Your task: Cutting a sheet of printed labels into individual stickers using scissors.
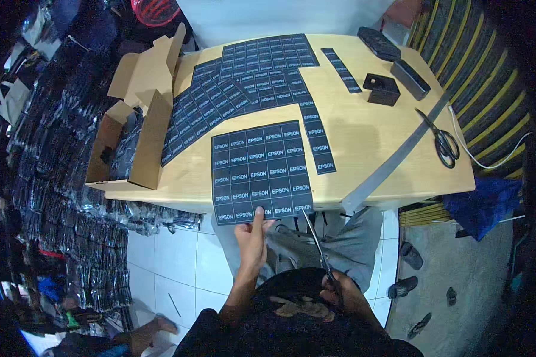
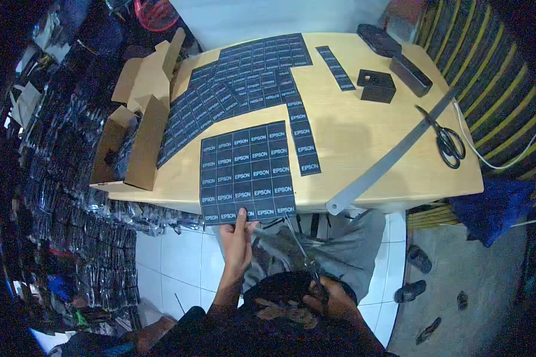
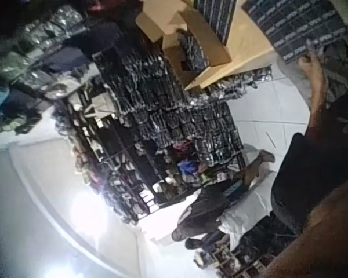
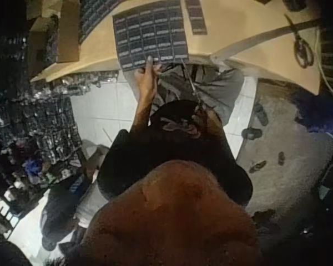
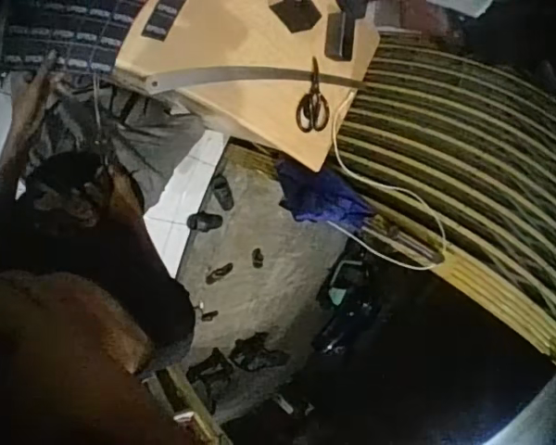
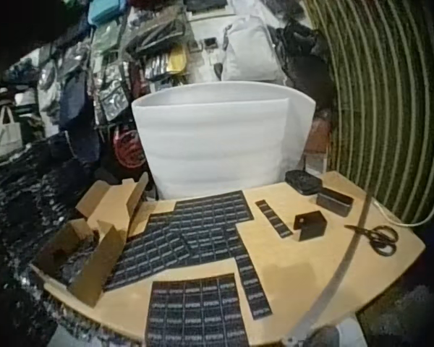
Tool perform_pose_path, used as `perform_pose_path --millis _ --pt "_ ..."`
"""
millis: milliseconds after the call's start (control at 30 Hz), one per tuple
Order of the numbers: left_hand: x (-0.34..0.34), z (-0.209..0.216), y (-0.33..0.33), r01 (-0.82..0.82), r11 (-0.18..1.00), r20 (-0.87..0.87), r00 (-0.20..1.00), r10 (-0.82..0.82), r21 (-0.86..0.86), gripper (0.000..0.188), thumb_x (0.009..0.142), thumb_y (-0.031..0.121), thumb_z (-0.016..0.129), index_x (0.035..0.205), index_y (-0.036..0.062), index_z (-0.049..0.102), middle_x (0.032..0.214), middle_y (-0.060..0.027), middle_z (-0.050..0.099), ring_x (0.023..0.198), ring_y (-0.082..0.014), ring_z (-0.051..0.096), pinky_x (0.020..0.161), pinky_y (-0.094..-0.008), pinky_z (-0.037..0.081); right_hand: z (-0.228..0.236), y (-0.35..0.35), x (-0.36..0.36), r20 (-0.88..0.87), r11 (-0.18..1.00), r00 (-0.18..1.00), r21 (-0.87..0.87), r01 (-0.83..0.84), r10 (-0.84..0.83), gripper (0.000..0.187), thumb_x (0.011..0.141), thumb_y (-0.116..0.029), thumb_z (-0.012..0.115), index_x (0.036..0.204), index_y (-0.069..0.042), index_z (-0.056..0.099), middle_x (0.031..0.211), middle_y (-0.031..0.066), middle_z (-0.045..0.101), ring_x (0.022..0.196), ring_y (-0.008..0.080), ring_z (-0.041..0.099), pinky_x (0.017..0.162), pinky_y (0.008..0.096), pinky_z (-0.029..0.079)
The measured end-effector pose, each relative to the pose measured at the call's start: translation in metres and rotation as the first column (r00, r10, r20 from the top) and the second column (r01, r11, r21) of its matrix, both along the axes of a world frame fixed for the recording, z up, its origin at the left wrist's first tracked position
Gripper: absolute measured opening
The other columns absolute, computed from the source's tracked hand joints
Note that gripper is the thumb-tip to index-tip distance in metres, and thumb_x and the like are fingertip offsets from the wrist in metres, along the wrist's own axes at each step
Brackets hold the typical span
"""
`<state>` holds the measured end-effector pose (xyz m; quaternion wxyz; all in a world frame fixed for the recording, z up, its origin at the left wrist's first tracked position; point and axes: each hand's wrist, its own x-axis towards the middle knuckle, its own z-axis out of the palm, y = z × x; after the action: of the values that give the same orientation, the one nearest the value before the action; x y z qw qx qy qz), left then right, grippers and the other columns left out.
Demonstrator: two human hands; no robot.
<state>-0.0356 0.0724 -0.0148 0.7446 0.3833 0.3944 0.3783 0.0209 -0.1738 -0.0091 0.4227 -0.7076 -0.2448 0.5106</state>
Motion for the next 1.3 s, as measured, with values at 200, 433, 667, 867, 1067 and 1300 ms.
perform_pose_path --millis 200,433,667,867,1067,1300 --pt "0.012 0.006 -0.014 0.090 0.978 -0.003 0.996 -0.093 -0.187 0.018 0.084 0.016 0.062 0.084 -0.0017 0.056 0.068 -0.0052 0.057 0.061 -0.0121 0.057 0.051 -0.0225 0.043 -0.007 -0.017 0.002 0.006 0.997 0.997 -0.009 -0.083 0.083 0.033 0.074 -0.026 0.070 0.086 -0.003 0.050 0.072 0.0083 0.053 0.067 0.0185 0.051 0.066 0.0330 0.043" --pt "0.021 0.009 -0.025 0.079 0.991 0.044 0.996 -0.075 -0.107 0.007 0.082 0.010 0.064 0.082 0.0025 0.061 0.070 -0.0041 0.062 0.059 -0.0090 0.057 0.052 -0.0208 0.043 -0.001 -0.006 -0.002 0.040 0.997 0.998 0.061 -0.053 0.050 0.032 0.075 -0.026 0.068 0.088 -0.003 0.049 0.072 0.0070 0.052 0.070 0.0169 0.050 0.067 0.0313 0.041" --pt "0.033 -0.003 -0.035 0.084 0.990 0.090 0.993 -0.074 -0.117 0.010 0.080 0.012 0.066 0.083 0.0040 0.062 0.071 -0.0010 0.061 0.057 -0.0071 0.056 0.051 -0.0197 0.041 0.002 0.028 -0.003 -0.022 0.984 0.997 0.162 0.073 -0.070 0.025 0.076 -0.022 0.064 0.085 -0.005 0.049 0.065 0.0013 0.044 0.062 0.0124 0.043 0.060 0.0290 0.038" --pt "0.038 -0.002 -0.039 0.070 0.997 0.100 0.993 -0.065 -0.039 0.010 0.080 0.013 0.067 0.082 0.0044 0.062 0.069 -0.0008 0.061 0.056 -0.0058 0.054 0.050 -0.0188 0.040 -0.008 0.044 -0.007 -0.036 0.972 0.993 0.205 0.118 -0.113 0.021 0.077 -0.020 0.064 0.082 -0.005 0.049 0.063 -0.0020 0.041 0.059 0.0094 0.039 0.055 0.0260 0.036" --pt "0.039 0.001 -0.038 0.094 0.995 0.100 0.990 -0.097 0.035 0.010 0.079 0.011 0.067 0.082 0.0022 0.063 0.071 -0.0023 0.062 0.059 -0.0069 0.056 0.053 -0.0192 0.043 -0.002 0.054 -0.008 -0.015 0.936 0.986 0.311 0.163 -0.167 0.019 0.080 -0.019 0.061 0.080 -0.005 0.049 0.063 -0.0024 0.041 0.059 0.0086 0.039 0.055 0.0255 0.035" --pt "0.043 0.006 -0.036 0.077 0.995 0.101 0.991 -0.082 0.056 0.009 0.078 0.009 0.068 0.081 0.0016 0.064 0.071 -0.0028 0.063 0.060 -0.0073 0.056 0.055 -0.0200 0.044 -0.001 0.059 -0.003 0.032 0.942 0.995 0.326 0.084 -0.099 0.025 0.086 -0.028 0.054 0.084 -0.004 0.049 0.065 -0.0018 0.043 0.059 0.0078 0.039 0.054 0.0238 0.033"
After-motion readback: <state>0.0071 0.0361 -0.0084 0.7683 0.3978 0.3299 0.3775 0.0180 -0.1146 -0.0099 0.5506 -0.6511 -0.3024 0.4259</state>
